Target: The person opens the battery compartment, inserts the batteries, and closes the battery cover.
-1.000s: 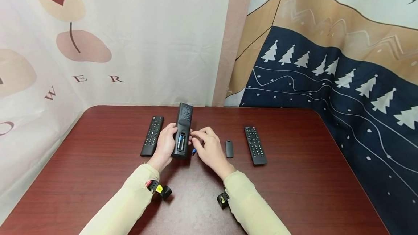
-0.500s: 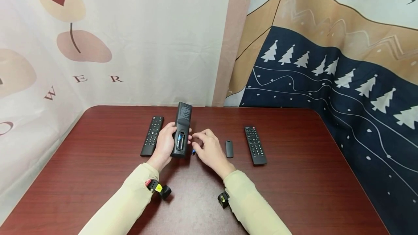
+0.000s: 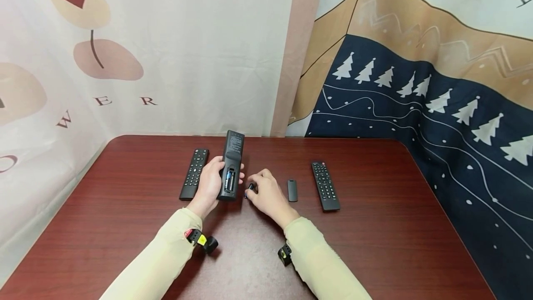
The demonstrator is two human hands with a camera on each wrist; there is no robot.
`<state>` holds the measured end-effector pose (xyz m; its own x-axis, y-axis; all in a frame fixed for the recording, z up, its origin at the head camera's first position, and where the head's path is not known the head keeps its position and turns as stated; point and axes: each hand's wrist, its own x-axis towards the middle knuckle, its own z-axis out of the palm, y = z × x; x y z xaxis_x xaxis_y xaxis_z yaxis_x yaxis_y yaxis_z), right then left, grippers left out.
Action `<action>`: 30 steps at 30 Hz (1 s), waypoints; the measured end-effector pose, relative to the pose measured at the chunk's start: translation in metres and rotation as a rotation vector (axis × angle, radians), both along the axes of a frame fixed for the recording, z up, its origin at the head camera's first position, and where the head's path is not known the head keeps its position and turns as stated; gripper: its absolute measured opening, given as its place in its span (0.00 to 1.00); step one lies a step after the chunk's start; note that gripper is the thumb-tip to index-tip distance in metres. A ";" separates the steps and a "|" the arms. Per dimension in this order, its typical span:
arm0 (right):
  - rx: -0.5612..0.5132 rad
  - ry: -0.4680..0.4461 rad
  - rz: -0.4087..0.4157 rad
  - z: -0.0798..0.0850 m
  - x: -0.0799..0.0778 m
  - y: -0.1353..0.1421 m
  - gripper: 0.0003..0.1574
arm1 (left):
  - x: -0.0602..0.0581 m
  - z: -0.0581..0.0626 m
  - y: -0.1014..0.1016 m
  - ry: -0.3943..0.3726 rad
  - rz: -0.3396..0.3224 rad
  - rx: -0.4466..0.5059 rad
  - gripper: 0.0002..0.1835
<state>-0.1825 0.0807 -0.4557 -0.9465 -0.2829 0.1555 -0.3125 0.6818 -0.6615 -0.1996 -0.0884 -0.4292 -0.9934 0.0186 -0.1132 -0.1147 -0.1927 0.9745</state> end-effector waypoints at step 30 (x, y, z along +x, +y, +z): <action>0.161 -0.032 0.047 0.000 0.000 -0.007 0.16 | 0.000 -0.001 -0.005 -0.019 -0.021 -0.047 0.22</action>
